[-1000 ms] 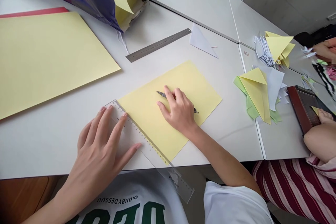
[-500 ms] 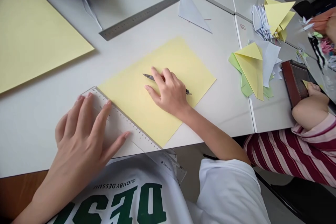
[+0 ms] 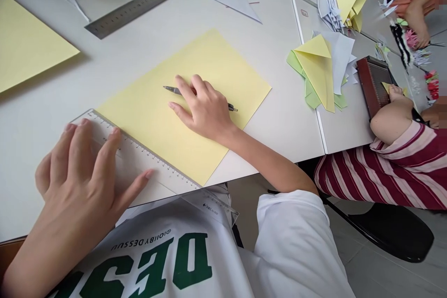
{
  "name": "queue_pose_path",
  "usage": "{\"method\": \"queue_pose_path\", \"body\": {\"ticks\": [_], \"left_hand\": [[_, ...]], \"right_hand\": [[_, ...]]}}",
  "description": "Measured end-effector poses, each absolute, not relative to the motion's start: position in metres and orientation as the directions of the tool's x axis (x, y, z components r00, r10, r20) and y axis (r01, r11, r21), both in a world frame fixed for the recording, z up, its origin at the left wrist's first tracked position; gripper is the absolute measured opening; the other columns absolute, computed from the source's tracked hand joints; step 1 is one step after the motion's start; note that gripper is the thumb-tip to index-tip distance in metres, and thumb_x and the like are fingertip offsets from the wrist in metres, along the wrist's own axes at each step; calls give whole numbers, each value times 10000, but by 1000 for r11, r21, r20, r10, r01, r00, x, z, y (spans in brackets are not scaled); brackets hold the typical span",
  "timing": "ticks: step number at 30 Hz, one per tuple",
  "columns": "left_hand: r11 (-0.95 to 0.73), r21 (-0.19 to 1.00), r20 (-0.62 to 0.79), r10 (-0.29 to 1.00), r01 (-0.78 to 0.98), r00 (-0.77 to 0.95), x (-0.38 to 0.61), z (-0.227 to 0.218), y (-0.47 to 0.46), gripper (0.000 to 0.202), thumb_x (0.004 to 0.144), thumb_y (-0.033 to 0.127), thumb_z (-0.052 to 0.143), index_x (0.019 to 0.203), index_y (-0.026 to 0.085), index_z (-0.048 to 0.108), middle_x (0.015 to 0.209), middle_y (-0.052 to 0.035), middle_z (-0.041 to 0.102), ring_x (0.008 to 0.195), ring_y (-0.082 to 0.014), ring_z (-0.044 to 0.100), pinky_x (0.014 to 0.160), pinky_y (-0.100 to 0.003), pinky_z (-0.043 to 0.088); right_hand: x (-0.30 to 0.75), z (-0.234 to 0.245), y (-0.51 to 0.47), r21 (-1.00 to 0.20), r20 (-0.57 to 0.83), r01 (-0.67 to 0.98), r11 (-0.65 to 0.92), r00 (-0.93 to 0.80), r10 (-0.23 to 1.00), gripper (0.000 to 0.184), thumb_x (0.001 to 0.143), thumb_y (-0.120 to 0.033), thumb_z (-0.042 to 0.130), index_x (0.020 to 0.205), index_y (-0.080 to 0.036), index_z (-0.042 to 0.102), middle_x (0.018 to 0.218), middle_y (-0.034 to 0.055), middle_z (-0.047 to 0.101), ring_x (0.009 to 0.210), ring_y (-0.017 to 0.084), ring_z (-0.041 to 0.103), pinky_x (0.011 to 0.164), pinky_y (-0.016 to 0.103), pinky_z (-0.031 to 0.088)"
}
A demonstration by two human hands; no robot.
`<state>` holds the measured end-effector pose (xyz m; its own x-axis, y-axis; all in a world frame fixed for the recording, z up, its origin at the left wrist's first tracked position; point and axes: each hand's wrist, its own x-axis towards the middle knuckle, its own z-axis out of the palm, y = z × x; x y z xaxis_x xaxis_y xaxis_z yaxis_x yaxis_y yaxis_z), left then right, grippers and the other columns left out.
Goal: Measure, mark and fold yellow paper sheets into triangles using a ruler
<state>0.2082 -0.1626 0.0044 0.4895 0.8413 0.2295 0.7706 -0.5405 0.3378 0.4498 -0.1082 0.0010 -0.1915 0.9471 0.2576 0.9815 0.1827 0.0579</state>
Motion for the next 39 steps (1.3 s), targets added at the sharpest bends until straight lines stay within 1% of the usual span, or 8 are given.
{"method": "queue_pose_path", "body": {"ticks": [13,21,24,27,31,35,37,39], "left_hand": [[-545,332,235,838,770,492,210,4,-163,837,934,665,314,1483,34,339,1550,-299,242,1487,-397,169,1145,-582,237],[-540,325,240,841,777,484,208,4,-163,784,936,639,358,1501,97,320,1555,-271,261,1484,-380,202,1136,-576,264],[-539,319,235,842,779,486,206,3,-164,773,926,594,444,1502,95,313,1561,-276,242,1487,-382,187,1145,-570,259],[-534,325,228,845,780,484,205,2,-165,773,919,556,485,1514,107,284,1575,-266,215,1491,-390,167,1152,-578,245],[-525,329,211,851,785,481,205,2,-166,763,926,552,469,1516,109,274,1583,-260,197,1489,-399,164,1151,-594,238],[-513,335,197,859,791,473,206,3,-167,745,928,535,476,1510,111,287,1586,-255,190,1492,-396,156,1156,-583,234],[-516,339,202,857,787,475,206,3,-167,754,925,535,484,1517,119,272,1590,-251,180,1492,-396,154,1156,-587,231],[-524,338,213,852,782,478,205,2,-166,765,923,533,492,1517,108,267,1587,-260,180,1492,-399,153,1153,-591,232]], "right_hand": [[450,4,-108,93,193,979,181,-196,962,595,1031,-525,149,1396,-158,443,1117,129,557,952,211,567,739,281,489],[447,6,-109,76,178,984,164,-175,968,568,1033,-510,223,1389,-147,475,1064,129,581,905,200,569,680,273,465],[446,12,-112,-79,267,980,185,-158,951,505,1047,-416,223,1371,-158,512,979,110,610,846,190,581,659,281,469],[447,31,-120,-425,318,876,226,-89,944,451,1049,-363,236,1416,-221,458,961,85,635,809,167,587,671,275,495],[456,52,-128,-907,48,405,114,-170,984,354,1023,-435,325,1293,-282,495,887,18,623,583,98,543,516,230,484],[462,44,-133,-997,-77,16,-75,-286,955,368,925,-541,494,1166,-263,505,780,-16,594,619,115,577,515,241,507],[457,36,-140,-991,-58,-97,-91,-306,950,418,820,-551,667,1082,-258,525,713,-41,552,658,124,586,575,261,537],[449,30,-153,-985,-52,-144,-96,-279,959,346,843,-553,654,898,-224,560,636,-55,482,600,107,551,569,251,525]]}}
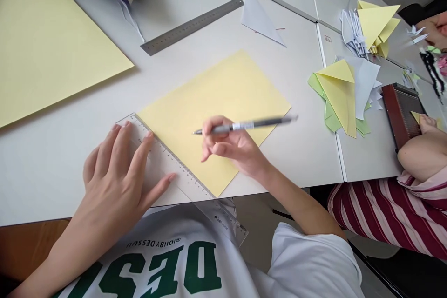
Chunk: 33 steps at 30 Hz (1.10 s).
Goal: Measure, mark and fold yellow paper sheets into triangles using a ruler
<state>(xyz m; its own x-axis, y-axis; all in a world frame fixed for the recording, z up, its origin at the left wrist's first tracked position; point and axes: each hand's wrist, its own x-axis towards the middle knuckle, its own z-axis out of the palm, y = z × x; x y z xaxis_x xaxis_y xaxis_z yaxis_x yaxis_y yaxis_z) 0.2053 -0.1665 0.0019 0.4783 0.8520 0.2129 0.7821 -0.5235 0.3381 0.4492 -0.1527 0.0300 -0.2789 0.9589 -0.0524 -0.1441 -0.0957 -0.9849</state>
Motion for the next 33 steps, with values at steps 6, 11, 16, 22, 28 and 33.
{"method": "queue_pose_path", "body": {"ticks": [6,11,16,22,28,33], "left_hand": [[-528,338,224,849,780,478,205,1,-166,774,913,530,515,1526,137,255,1590,-247,185,1490,-397,167,1135,-598,258],[-533,311,237,845,787,479,207,1,-165,791,910,563,502,1511,97,286,1570,-279,215,1488,-389,179,1147,-571,254],[-533,299,239,845,792,478,207,1,-165,793,911,563,495,1503,73,301,1559,-295,227,1488,-393,175,1149,-566,250],[-539,296,247,841,788,482,206,1,-165,797,908,558,503,1497,57,311,1553,-303,236,1488,-395,174,1157,-558,243],[-541,291,243,840,789,486,207,1,-165,804,914,587,475,1493,52,314,1550,-308,236,1486,-399,175,1149,-568,248],[-541,293,243,839,788,486,207,1,-165,801,915,588,471,1500,68,303,1559,-299,223,1491,-391,161,1153,-568,244]], "right_hand": [[432,26,-197,-995,-98,48,-92,-152,984,303,991,-413,444,873,-186,606,613,-28,516,531,100,509,503,236,447],[427,21,-207,-960,-46,278,-31,-46,998,306,920,-318,583,666,-201,459,497,-75,425,415,56,379,425,207,325],[421,18,-202,-938,-64,343,-55,-13,998,434,843,-357,670,562,-201,378,485,-72,376,441,50,325,419,205,293],[421,15,-202,-938,-27,347,-9,-49,998,394,883,-255,591,574,-192,356,523,-69,331,476,47,290,445,202,281],[423,13,-203,-926,-23,377,7,-76,997,394,885,-267,589,577,-196,354,517,-68,347,473,51,288,445,205,288],[423,13,-203,-919,-12,394,20,-79,997,394,891,-278,583,582,-197,353,518,-67,344,472,53,293,446,207,286]]}}
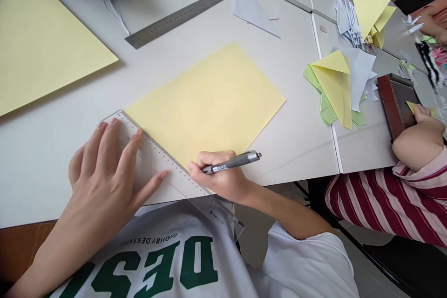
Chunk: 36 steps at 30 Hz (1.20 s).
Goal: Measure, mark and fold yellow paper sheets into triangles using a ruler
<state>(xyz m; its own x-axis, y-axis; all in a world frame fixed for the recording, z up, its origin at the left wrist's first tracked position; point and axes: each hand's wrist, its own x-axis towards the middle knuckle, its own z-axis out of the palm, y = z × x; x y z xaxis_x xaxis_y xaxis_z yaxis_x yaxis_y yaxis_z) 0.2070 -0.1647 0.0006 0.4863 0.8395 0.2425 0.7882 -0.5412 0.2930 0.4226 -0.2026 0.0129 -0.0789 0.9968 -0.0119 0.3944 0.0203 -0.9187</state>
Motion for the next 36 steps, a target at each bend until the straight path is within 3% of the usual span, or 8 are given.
{"method": "queue_pose_path", "body": {"ticks": [10,20,23,25,27,30,33,36], "left_hand": [[-544,297,235,838,785,492,207,3,-165,799,910,573,490,1488,48,317,1553,-309,226,1488,-405,163,1153,-572,247],[-537,328,216,844,777,492,206,2,-165,769,923,526,495,1530,135,233,1599,-245,149,1494,-400,146,1146,-602,239],[-529,338,212,848,778,485,206,3,-165,757,925,538,483,1510,106,272,1585,-262,183,1491,-403,152,1153,-598,236],[-526,351,210,850,774,482,206,4,-165,753,926,554,467,1494,91,297,1573,-269,210,1490,-400,160,1161,-591,233],[-523,362,219,852,771,475,205,5,-165,753,928,573,445,1486,87,305,1566,-269,225,1489,-392,169,1166,-583,240],[-501,360,240,865,787,441,205,4,-166,747,933,584,423,1477,84,314,1566,-271,216,1490,-390,166,1162,-585,260],[-484,327,273,871,812,409,207,-2,-167,731,940,574,419,1460,67,335,1550,-285,243,1480,-406,181,1149,-597,278],[-482,309,307,867,820,393,208,-8,-166,722,944,565,426,1454,61,341,1537,-288,271,1465,-422,213,1135,-614,289]], "right_hand": [[423,13,-202,-914,42,400,75,-91,995,395,886,-228,580,584,-193,328,521,-71,321,473,47,287,448,199,262],[424,15,-201,-955,6,297,21,-54,999,394,899,-255,598,574,-192,384,507,-73,370,442,44,334,435,188,310],[429,15,-203,-979,21,201,26,-28,999,327,963,-454,505,778,-201,597,523,-54,497,437,77,465,426,199,385],[432,18,-209,-970,92,222,100,-43,995,437,1000,-537,365,1014,-209,654,510,-52,520,425,91,501,428,206,421],[433,23,-221,-894,220,371,252,-126,967,428,1015,-504,360,1002,-215,675,497,-49,531,420,86,510,454,205,444],[428,30,-246,-586,336,692,422,-267,903,242,946,-396,583,842,-195,669,697,28,693,644,127,649,605,232,523],[420,29,-270,-340,262,851,400,-323,910,180,870,-361,692,855,-190,637,1172,109,708,1095,257,643,859,363,565],[415,18,-285,-285,222,884,370,-315,923,71,914,-155,584,853,-191,589,1386,83,590,1307,288,523,986,448,533]]}}
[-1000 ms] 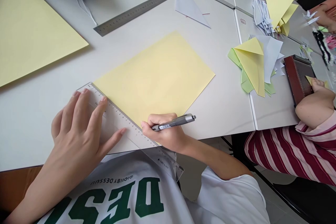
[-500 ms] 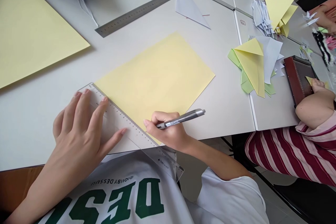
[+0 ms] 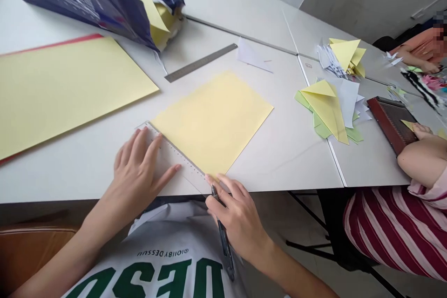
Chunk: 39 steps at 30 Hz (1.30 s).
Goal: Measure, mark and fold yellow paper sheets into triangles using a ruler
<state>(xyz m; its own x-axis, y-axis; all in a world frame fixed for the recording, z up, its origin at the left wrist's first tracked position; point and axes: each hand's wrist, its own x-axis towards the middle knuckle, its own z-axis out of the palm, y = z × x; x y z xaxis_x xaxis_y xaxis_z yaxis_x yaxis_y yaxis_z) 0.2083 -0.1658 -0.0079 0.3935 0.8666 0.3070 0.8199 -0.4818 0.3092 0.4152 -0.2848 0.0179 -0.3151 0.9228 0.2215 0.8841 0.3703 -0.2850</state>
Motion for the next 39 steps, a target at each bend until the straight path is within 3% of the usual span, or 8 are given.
{"method": "queue_pose_path", "body": {"ticks": [7,11,14,17,24,28,35,39], "left_hand": [[-620,567,614,757,541,224,202,9,-196,396,985,250,407,1380,222,406,1445,-143,453,1383,-251,409,1103,-480,407],[-764,403,516,644,503,565,243,11,-220,416,984,306,426,1383,189,435,1387,-141,542,1339,-245,473,1076,-425,451],[-733,275,289,681,623,673,294,1,-215,733,954,539,432,1482,46,307,1555,-254,277,1471,-399,217,1157,-580,311],[-755,267,250,655,599,713,317,-6,-199,756,915,522,534,1436,-3,379,1513,-274,343,1439,-409,293,1159,-578,307],[-862,437,154,353,257,923,204,35,-176,349,966,282,490,1297,234,587,1324,-28,628,1305,-162,528,1153,-307,386],[-755,556,45,446,349,894,164,54,-163,290,994,222,424,1104,288,685,1108,23,723,1159,-129,625,1039,-253,479],[-750,-35,258,631,660,731,209,17,-139,425,1021,339,325,1301,127,565,1284,-172,612,973,-237,677,678,-312,556],[-699,-172,164,674,694,720,224,12,-124,482,1007,357,353,1393,109,500,1474,-208,447,907,-230,688,597,-302,528]], "right_hand": [[410,10,-297,-663,294,697,272,-92,951,221,924,-56,340,812,-215,444,1343,118,620,1285,201,569,987,305,551],[436,30,-291,-748,316,645,157,137,939,142,952,-207,443,825,-235,387,1372,129,596,892,158,742,702,244,605],[468,49,-265,-683,369,721,118,201,907,196,958,-316,485,814,-239,377,1361,144,602,574,92,653,583,238,546],[497,59,-230,-564,401,807,175,82,913,224,942,-357,538,813,-243,394,1339,126,624,615,110,658,617,245,530],[523,38,-187,-209,322,815,540,-464,825,97,980,-262,492,899,-239,540,1213,80,696,700,130,646,660,255,502],[518,13,-183,-89,375,796,599,-530,761,125,972,-206,486,942,-228,605,955,36,742,651,134,568,565,242,419],[508,6,-204,-90,389,847,523,-454,802,176,938,-136,489,879,-213,635,1153,41,718,736,134,553,506,224,371],[505,9,-222,-92,358,881,463,-405,841,190,906,-96,485,882,-219,628,1239,38,690,795,154,578,501,227,386]]}}
